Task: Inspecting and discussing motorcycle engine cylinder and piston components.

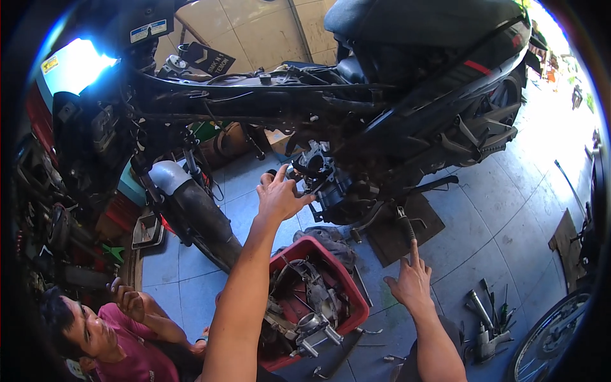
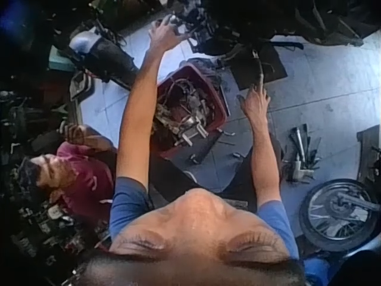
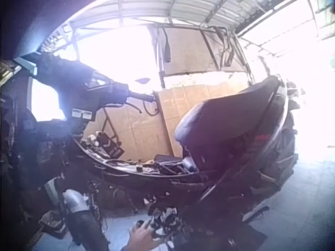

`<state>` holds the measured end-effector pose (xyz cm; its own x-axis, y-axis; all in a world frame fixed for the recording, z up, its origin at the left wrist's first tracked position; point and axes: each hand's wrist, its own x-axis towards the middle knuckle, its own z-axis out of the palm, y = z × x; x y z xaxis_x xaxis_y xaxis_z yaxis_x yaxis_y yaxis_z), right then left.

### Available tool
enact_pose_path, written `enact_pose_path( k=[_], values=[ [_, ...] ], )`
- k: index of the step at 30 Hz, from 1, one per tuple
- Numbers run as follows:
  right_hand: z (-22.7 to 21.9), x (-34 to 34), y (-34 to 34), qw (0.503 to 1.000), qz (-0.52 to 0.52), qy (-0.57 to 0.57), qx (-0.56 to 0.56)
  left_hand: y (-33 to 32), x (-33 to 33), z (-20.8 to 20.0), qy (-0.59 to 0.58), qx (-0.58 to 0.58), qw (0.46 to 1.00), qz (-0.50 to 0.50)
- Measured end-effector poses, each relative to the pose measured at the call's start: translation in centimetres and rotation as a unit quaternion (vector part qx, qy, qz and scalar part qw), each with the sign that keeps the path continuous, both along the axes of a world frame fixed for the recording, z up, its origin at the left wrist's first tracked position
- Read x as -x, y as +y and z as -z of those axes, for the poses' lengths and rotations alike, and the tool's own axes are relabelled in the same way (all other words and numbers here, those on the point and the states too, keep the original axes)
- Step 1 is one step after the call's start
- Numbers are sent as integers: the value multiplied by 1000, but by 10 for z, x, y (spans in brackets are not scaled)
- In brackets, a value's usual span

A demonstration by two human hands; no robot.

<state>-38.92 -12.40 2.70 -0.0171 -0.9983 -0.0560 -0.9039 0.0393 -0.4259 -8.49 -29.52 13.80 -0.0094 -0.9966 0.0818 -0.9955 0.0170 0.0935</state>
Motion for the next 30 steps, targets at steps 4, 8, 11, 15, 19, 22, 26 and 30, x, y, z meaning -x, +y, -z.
enact_pose_path(
  k=[4, 8, 11, 15, 19, 22, 26, 30],
  values=[
    [-6, -1, -2, 1000, -4, 0, -24, -4, 2, -1, -6, 12, 1000, 12],
    [-9, -1, -3, 999, -4, -4, -44, -10, 7, -2, -40, 0, 999, 18],
    [0, 0, -3, 1000, -12, 8, -22, -10, 10, -4, -66, -6, 997, 29],
    [-1, -4, -3, 1000, -14, 9, -20, -7, 2, 3, -114, 41, 990, 67],
    [0, -6, -4, 1000, -13, 14, -12, 1, 3, 4, -156, 27, 984, 83],
    [-1, -7, -2, 999, -14, 29, -13, 18, 0, 17, -84, 72, 988, 106],
    [2, -3, -3, 999, -14, 44, -13, 83, 2, 31, 52, 136, 986, 81],
    [-2, -11, -2, 999, -6, 37, -24, 176, -10, 53, 169, 176, 968, 53]
  ],
)
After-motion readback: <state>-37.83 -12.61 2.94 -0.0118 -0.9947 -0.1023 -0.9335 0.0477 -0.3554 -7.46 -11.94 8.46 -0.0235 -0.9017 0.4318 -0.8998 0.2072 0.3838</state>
